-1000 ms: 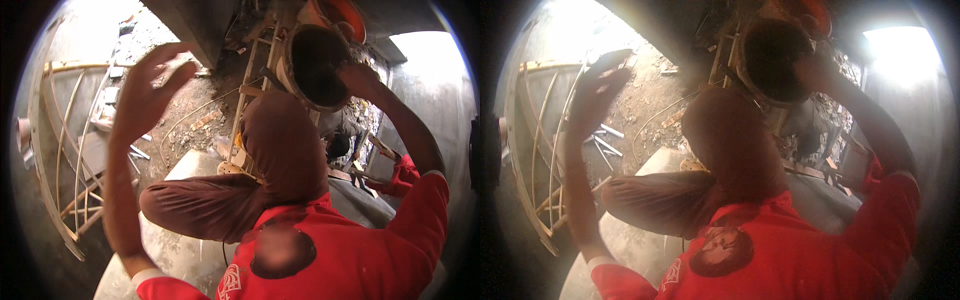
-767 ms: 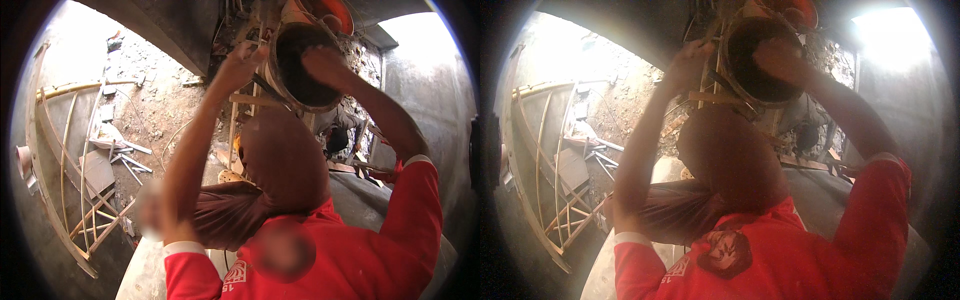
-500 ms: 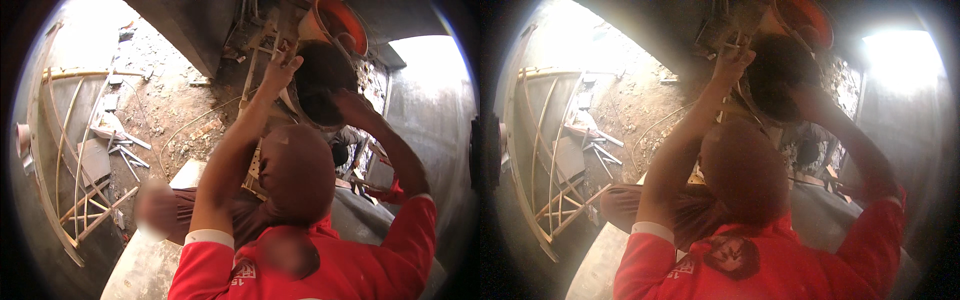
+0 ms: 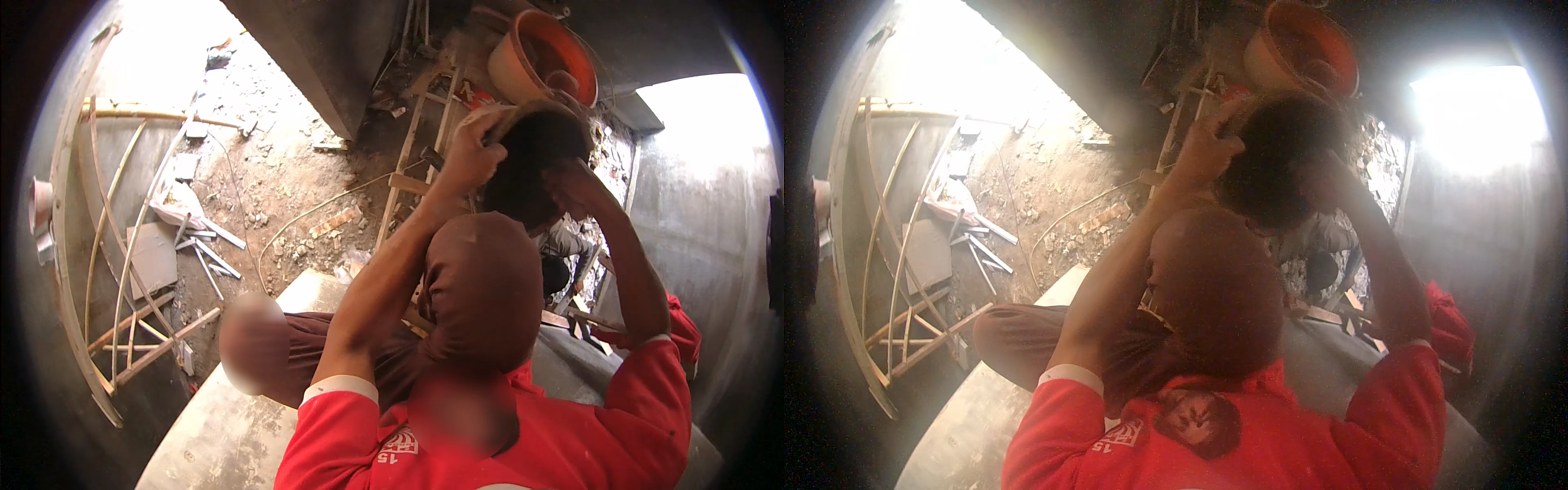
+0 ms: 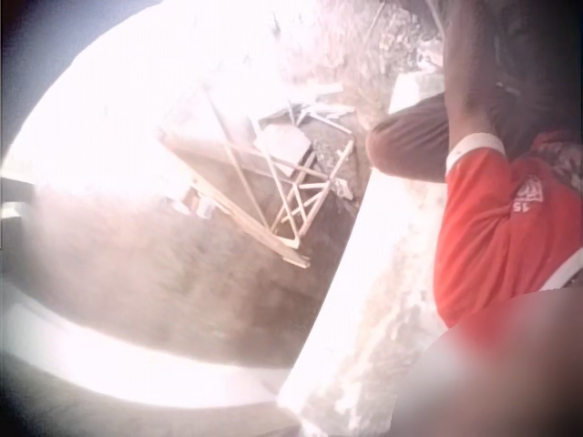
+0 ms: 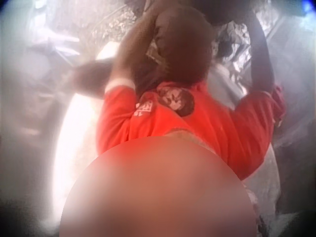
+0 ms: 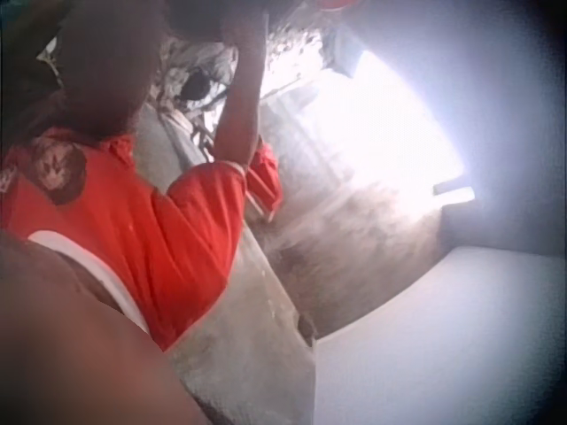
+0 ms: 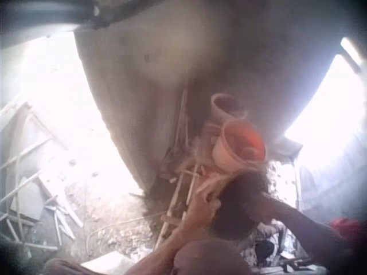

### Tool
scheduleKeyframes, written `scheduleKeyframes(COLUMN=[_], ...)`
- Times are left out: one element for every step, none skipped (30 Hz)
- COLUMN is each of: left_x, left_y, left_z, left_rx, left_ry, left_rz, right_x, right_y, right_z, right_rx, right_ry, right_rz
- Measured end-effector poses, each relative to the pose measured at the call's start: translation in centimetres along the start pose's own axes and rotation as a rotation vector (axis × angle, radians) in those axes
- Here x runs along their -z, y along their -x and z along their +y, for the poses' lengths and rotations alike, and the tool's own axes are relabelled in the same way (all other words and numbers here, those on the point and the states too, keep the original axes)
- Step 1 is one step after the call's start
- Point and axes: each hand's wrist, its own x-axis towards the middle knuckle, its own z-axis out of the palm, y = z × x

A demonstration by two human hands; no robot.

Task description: The person scoops wet cement from a bucket using a trowel and applies it to a concrete wall and ceiling beam. The person repeatedly smooths the surface while sitting on a raised platform.

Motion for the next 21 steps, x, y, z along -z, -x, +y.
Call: scheduleKeyframes(left_x=[0.3,0.8,1.3,1.5,1.7,1.8,2.1,2.2,2.3,2.2,2.1,1.9,1.7,1.5,1.3,1.1,1.1,1.2,1.4,1.6,1.7], left_y=[0.0,0.1,0.1,0.2,0.7,0.9,1.0,1.1,1.1,1.2,1.1,1.0,1.0,0.9,0.9,0.9,1.0,1.0,0.9,1.0,1.1], left_z=[-0.1,-0.2,-0.4,-0.5,-0.7,-0.8,-0.9,-1.0,-1.1,-1.1,-1.1,-1.0,-0.8,-0.6,-0.3,0.0,0.4,0.7,1.0,1.1,1.2], left_rx=[0.018,0.096,0.169,0.138,0.108,0.054,0.073,0.062,0.064,0.057,0.068,0.081,0.050,0.020,-0.001,-0.008,-0.006,0.004,0.003,0.013,0.030], left_ry=[0.066,0.141,0.218,0.205,0.197,0.206,0.209,0.228,0.243,0.265,0.285,0.305,0.252,0.200,0.154,0.148,0.146,0.140,0.094,0.050,0.008], left_rz=[0.016,-0.009,-0.014,-0.006,0.023,0.037,0.054,0.058,0.070,0.073,0.081,0.086,0.083,0.079,0.074,0.060,0.046,0.024,0.028,0.030,0.034], right_x=[-0.7,-1.5,-2.7,-4.0,-5.7,-7.6,-8.3,-9.1,-8.9,-8.4,-7.8,-6.5,-5.7,-5.7,-6.0,-6.8,-7.7,-9.1,-10.3,-11.1,-12.1], right_y=[-1.1,-2.2,-2.8,-3.4,-2.6,-1.8,-0.7,0.5,1.5,2.3,3.0,3.3,3.0,2.4,1.7,1.0,0.6,0.0,0.2,0.5,1.4], right_z=[-1.6,-3.6,-6.0,-8.5,-10.7,-12.7,-13.7,-14.1,-13.6,-12.4,-10.8,-8.7,-6.8,-5.4,-4.4,-3.9,-4.0,-4.6,-5.6,-6.6,-7.8], right_rx=[0.198,0.285,0.330,0.310,0.134,-0.037,-0.064,-0.154,-0.133,-0.097,0.022,0.154,0.286,0.182,0.076,0.067,0.026,0.085,0.018,0.040,-0.062], right_ry=[0.248,0.624,0.930,1.088,0.896,0.710,0.512,0.458,0.459,0.445,0.539,0.610,0.678,0.739,0.798,0.869,0.904,0.952,0.943,0.796,0.589], right_rz=[0.033,0.061,0.025,-0.068,-0.102,-0.101,-0.009,0.027,0.002,-0.048,-0.030,-0.036,-0.040,0.042,0.124,0.283,0.267,0.333,0.374,0.350,0.289])
